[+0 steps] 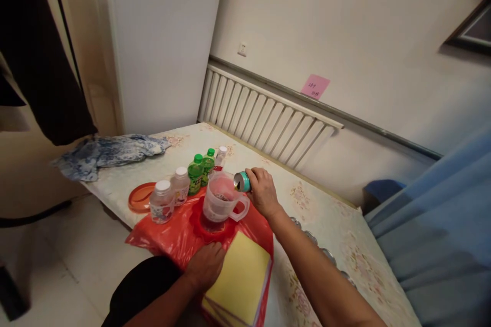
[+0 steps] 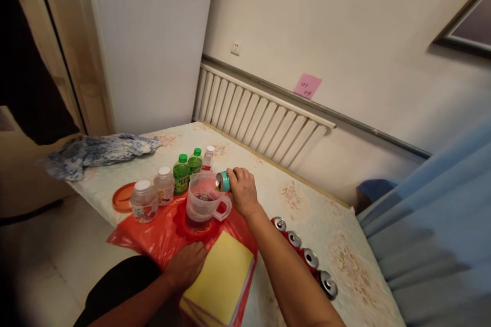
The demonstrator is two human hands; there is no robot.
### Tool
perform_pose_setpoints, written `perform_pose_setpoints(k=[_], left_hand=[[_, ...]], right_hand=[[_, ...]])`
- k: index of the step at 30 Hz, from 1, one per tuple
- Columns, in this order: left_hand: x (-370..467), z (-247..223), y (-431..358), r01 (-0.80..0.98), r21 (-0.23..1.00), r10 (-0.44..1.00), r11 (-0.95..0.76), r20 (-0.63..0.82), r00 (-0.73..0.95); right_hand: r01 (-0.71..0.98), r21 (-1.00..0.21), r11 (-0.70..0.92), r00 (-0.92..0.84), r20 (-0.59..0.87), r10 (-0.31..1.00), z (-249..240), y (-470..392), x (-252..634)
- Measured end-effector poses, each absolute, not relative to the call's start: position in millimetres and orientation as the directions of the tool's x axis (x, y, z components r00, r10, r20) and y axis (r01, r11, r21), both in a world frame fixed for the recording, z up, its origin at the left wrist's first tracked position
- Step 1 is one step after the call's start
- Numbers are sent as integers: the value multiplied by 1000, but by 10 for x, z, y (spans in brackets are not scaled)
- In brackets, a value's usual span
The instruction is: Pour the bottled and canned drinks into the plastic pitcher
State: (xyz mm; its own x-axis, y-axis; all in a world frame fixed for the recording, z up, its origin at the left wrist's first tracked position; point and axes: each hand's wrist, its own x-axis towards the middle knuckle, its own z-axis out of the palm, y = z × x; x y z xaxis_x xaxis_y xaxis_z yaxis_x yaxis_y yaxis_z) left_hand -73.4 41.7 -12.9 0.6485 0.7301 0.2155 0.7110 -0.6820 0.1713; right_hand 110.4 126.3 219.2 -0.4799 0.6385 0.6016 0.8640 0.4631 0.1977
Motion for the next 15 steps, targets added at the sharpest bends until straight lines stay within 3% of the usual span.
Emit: perform_pose_setpoints(k=[6, 15], left_hand=[[-753, -125, 401, 733, 203, 760, -649, 217, 613], [-755, -97, 392, 722, 207, 751, -660, 210, 626]], right_hand=[[783, 385, 490, -620, 550, 559, 2280, 1352, 1033], [711, 455, 536, -703, 476, 528, 2426, 1324, 975]])
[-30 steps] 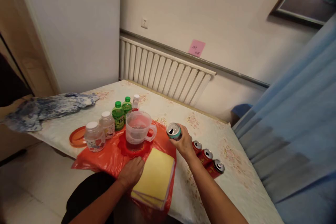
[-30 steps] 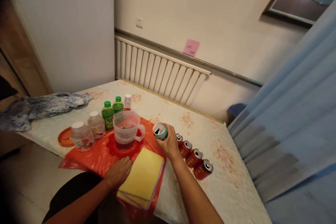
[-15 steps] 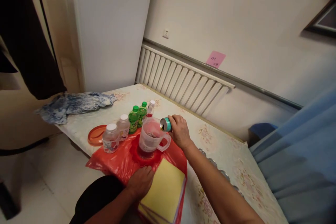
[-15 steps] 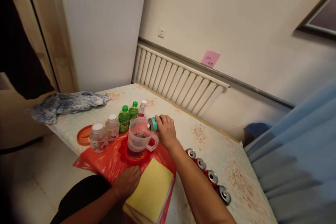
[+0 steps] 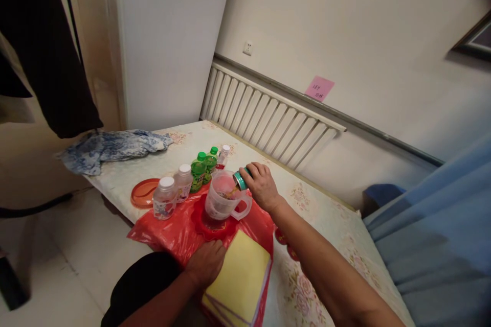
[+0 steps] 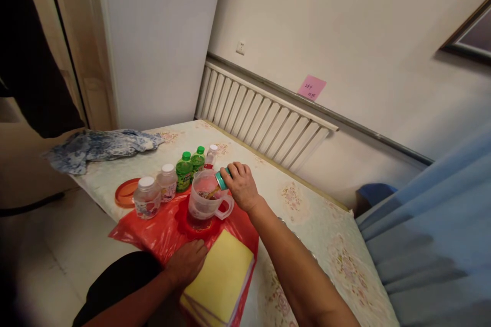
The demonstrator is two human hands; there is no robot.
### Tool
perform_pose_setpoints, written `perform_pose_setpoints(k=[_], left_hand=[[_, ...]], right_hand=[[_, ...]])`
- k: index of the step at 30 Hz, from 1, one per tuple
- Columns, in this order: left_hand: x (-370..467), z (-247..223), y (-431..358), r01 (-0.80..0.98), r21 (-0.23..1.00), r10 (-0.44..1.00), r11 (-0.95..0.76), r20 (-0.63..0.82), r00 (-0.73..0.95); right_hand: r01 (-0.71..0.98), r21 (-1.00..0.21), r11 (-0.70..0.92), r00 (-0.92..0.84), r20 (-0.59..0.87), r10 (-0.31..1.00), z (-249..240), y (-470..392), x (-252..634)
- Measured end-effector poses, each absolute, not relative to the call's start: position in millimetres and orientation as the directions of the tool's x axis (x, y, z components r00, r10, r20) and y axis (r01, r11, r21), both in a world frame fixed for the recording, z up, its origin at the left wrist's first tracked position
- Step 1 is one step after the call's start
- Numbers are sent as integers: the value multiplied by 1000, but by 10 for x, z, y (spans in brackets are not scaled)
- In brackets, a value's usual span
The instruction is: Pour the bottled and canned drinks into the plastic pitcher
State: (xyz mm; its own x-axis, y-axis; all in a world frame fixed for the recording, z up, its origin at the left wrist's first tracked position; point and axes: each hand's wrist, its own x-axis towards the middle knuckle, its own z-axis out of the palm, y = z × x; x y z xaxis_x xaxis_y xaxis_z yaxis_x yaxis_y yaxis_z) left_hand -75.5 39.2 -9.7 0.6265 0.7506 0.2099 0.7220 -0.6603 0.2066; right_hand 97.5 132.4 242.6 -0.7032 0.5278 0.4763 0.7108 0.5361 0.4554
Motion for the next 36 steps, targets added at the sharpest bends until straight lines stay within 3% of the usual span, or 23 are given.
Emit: perform_pose_setpoints(k=[11, 36], left_hand=[[-745, -118, 400, 730, 189, 753, -657, 220, 620], [-752, -149, 404, 717, 204, 744, -666, 237, 624]], right_hand=[[655, 539, 530, -755, 424, 501, 2496, 1322, 951], [658, 489, 573, -753, 413, 513, 2512, 1312, 921]])
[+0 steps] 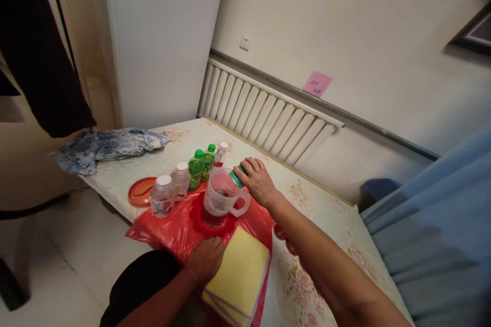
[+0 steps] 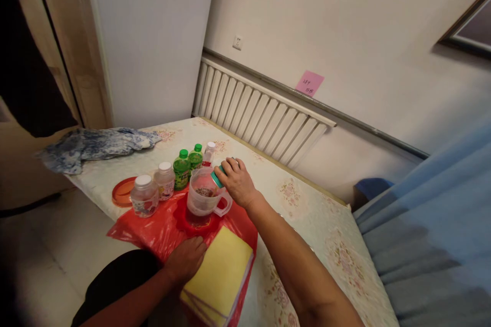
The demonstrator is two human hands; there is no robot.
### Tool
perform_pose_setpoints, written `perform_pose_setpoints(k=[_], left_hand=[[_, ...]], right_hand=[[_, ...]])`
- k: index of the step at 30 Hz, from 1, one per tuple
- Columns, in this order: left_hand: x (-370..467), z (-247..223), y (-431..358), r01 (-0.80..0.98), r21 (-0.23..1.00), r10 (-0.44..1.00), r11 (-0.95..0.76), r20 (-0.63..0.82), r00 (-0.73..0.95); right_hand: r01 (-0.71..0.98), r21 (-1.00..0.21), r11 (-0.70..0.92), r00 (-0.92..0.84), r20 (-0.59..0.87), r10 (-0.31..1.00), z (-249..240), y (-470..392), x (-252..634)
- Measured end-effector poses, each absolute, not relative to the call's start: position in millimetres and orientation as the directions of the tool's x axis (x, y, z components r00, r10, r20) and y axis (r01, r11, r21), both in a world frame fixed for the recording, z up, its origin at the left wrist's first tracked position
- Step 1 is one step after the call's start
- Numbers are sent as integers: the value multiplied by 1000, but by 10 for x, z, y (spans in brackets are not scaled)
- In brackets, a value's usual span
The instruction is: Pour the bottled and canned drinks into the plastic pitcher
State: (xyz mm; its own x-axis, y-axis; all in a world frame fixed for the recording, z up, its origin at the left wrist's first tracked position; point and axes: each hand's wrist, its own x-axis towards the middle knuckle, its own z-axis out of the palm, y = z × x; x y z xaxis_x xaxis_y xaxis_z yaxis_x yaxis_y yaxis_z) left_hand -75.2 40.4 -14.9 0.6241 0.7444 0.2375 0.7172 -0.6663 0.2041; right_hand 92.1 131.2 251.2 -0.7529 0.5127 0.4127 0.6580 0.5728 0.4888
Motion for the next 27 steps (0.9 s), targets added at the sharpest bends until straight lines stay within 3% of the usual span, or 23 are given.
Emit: perform_pose_setpoints(k=[13, 17, 22, 27], left_hand=[[-752, -156, 409, 720, 207, 748, -662, 229, 623], [-755, -167, 411, 712, 208, 741, -671, 230, 631], [-752, -157, 411, 707, 176, 726, -684, 258, 638], [-755, -143, 405, 704, 166, 717, -690, 291, 634]], right_hand=[[652, 519, 553, -757, 404, 513, 2461, 1320, 928], [678, 475, 561, -735, 425, 528, 2421, 1339, 955], [772, 294, 563, -625, 509, 591, 2346, 1370, 1041], [828, -113, 549, -375, 616, 693, 2156, 1512, 1228]])
